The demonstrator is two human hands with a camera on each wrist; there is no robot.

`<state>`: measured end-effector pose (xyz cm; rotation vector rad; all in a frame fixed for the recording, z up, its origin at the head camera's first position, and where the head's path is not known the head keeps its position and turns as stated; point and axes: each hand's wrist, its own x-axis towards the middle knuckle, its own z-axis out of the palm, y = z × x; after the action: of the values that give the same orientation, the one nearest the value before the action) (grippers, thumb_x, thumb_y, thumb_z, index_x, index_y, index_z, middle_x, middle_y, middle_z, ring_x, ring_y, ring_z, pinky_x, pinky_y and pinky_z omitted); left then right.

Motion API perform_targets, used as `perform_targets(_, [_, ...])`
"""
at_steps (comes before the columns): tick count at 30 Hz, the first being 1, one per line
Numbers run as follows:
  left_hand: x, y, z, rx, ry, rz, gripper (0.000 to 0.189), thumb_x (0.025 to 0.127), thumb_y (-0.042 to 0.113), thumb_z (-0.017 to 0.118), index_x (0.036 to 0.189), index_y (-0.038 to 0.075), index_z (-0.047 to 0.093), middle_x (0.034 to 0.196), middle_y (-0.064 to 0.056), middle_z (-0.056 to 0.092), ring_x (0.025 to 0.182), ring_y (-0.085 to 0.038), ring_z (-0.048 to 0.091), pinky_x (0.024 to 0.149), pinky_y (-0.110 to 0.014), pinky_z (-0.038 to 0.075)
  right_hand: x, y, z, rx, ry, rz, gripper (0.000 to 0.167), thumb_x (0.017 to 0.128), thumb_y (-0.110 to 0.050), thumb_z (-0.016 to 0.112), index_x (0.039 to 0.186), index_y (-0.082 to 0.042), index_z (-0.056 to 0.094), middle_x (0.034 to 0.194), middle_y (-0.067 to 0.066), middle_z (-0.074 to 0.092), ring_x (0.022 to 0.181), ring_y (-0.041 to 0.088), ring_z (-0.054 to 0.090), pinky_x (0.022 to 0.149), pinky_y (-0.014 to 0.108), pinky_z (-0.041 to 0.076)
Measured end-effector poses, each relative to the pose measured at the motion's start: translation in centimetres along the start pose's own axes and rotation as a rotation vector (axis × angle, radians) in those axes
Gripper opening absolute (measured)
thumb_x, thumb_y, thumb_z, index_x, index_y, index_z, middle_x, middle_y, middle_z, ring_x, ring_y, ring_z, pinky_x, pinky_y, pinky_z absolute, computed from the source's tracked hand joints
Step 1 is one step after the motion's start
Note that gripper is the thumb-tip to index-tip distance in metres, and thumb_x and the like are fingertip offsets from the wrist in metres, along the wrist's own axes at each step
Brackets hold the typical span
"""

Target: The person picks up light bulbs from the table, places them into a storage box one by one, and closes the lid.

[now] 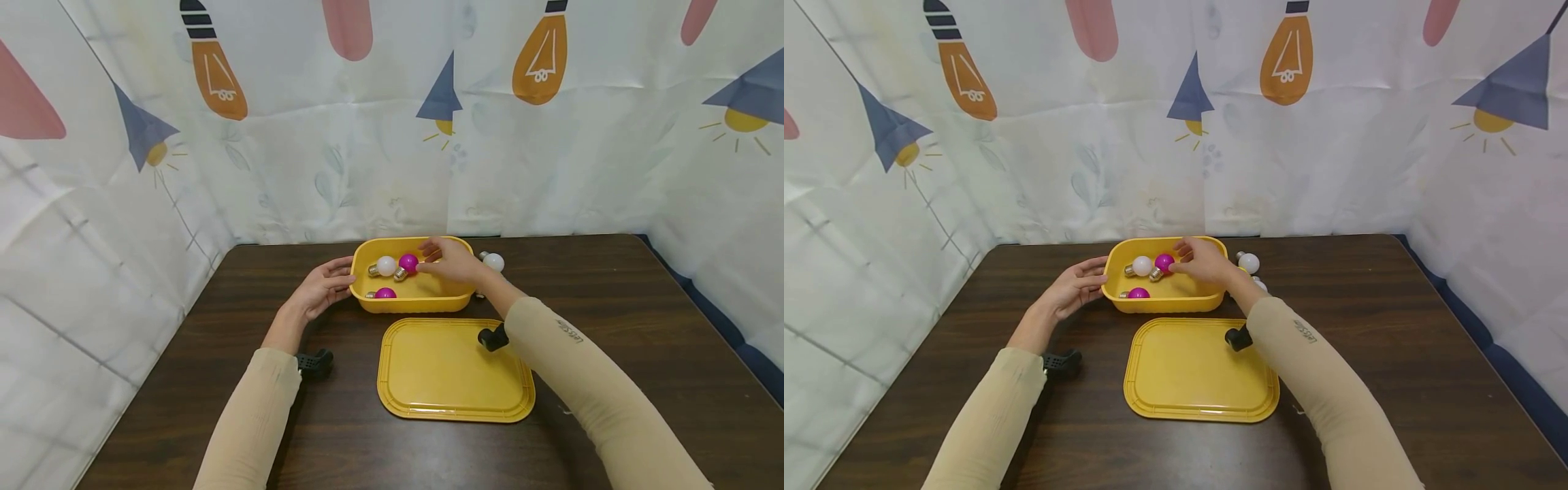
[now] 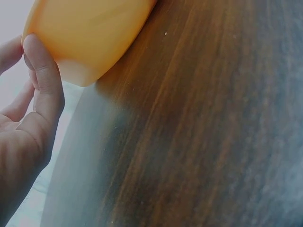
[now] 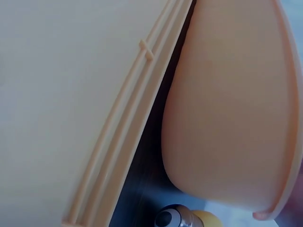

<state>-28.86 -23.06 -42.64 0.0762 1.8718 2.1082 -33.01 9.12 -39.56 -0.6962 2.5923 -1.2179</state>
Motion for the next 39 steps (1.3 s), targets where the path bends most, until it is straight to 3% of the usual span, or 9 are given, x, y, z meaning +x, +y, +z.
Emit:
perform_targets(10, [0.0, 0.0, -0.1, -0.006, 0.002, -0.002, 0.062, 0.103, 0.003, 0.061, 0.159, 0.005, 0.034, 0.147, -0.023, 0.048, 0.111, -0.024, 0.066, 0.085, -0.029, 0.057, -1.1, -0.1, -0.9, -0.002, -0.005, -0.085, 0.047, 0.095, -0.021, 0.078, 0.131, 0.005, 0.062, 0.125, 0.019, 0.065, 0.107, 0.029, 0.066, 0.097, 0.040, 0.053])
perform_targets(22, [0.1, -0.1, -0.1, -0.012, 0.009, 0.001, 0.061, 0.103, 0.003, 0.062, 0.158, 0.005, 0.036, 0.143, -0.022, 0.050, 0.106, -0.022, 0.067, 0.083, -0.027, 0.058, -2.4, 0.2, -1.7, 0.010, 0.042, -0.119, 0.039, 0.098, -0.021, 0.074, 0.129, 0.001, 0.065, 0.127, 0.016, 0.066, 0.111, 0.026, 0.064, 0.098, 0.044, 0.051])
perform_targets(27, [0.1, -0.1, -0.1, -0.012, 0.005, 0.002, 0.060, 0.103, 0.003, 0.062, 0.158, 0.005, 0.036, 0.142, -0.020, 0.052, 0.108, -0.022, 0.067, 0.084, -0.028, 0.057, -3.3, 0.3, -2.5, 0.104, 0.056, -0.095, 0.037, 0.100, -0.024, 0.071, 0.129, -0.002, 0.064, 0.128, 0.017, 0.065, 0.113, 0.028, 0.063, 0.099, 0.045, 0.050])
perform_targets(32, [0.0, -0.1, -0.1, -0.014, -0.002, 0.003, 0.061, 0.103, 0.004, 0.062, 0.158, 0.005, 0.035, 0.144, -0.021, 0.051, 0.110, -0.023, 0.067, 0.085, -0.029, 0.057, -3.9, 0.6, -3.2, 0.229, 0.051, -0.082, 0.039, 0.103, -0.021, 0.067, 0.132, 0.004, 0.060, 0.126, 0.015, 0.064, 0.110, 0.030, 0.064, 0.098, 0.050, 0.051])
perform_targets(39, [0.1, -0.2, -0.1, -0.019, 0.003, 0.005, 0.060, 0.104, 0.003, 0.061, 0.158, 0.005, 0.035, 0.142, -0.019, 0.052, 0.109, -0.023, 0.067, 0.084, -0.028, 0.057, -4.4, 1.3, -3.8, 0.271, 0.075, -0.088, 0.041, 0.104, -0.023, 0.066, 0.134, 0.004, 0.059, 0.124, 0.015, 0.063, 0.110, 0.033, 0.064, 0.099, 0.058, 0.049])
